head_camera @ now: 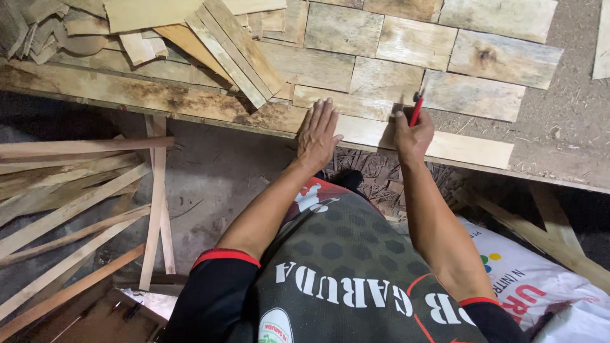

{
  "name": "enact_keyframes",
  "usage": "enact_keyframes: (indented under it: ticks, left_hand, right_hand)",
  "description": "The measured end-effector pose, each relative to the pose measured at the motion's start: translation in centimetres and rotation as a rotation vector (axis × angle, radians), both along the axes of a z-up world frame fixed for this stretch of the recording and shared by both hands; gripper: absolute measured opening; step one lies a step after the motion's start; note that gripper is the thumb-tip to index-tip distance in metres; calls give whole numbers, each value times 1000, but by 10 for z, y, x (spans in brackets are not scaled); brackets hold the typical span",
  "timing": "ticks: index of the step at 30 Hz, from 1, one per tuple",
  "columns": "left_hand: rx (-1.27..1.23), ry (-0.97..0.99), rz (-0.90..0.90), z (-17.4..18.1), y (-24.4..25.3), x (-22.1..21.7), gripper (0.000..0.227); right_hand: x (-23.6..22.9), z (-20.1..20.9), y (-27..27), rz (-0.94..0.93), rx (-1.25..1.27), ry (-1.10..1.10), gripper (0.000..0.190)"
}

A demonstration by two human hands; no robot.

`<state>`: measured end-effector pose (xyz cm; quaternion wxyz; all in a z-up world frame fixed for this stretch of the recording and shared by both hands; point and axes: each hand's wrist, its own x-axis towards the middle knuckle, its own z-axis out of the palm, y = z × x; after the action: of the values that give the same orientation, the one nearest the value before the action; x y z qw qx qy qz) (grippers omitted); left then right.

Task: Arranging and trimming small wooden planks to fit a specific pattern on a workbench.

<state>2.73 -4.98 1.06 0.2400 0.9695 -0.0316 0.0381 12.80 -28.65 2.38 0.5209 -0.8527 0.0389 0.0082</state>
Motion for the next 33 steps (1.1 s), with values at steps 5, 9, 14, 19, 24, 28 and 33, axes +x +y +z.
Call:
enact_keyframes:
  ticks: [5, 9, 14, 19, 24, 28, 33]
  left_hand:
    - [33, -10, -59, 0, -5, 2, 76]
    - [11, -11, -60, -6, -4, -1, 75]
    - [18, 5, -61, -5, -3, 0, 76]
    - [56, 63, -55, -5, -6, 2, 77]
    - [65, 90, -59, -1, -4, 2, 75]
    - [86, 101, -51, -2, -6, 6, 77]
    - [68, 88, -24, 1, -10, 13, 76]
  right_hand:
    - [-7, 8, -10, -55, 27, 28, 8]
    - [-10, 16, -12, -19, 120, 154, 12]
    - [-16, 23, -1, 11, 64, 231, 9]
    - [-18, 13, -2, 30, 3, 240, 10]
    - [-18, 21, 1, 71, -21, 208, 10]
    - [-15, 24, 2, 66, 8, 250, 12]
    - [-10, 25, 4, 64, 11, 228, 17]
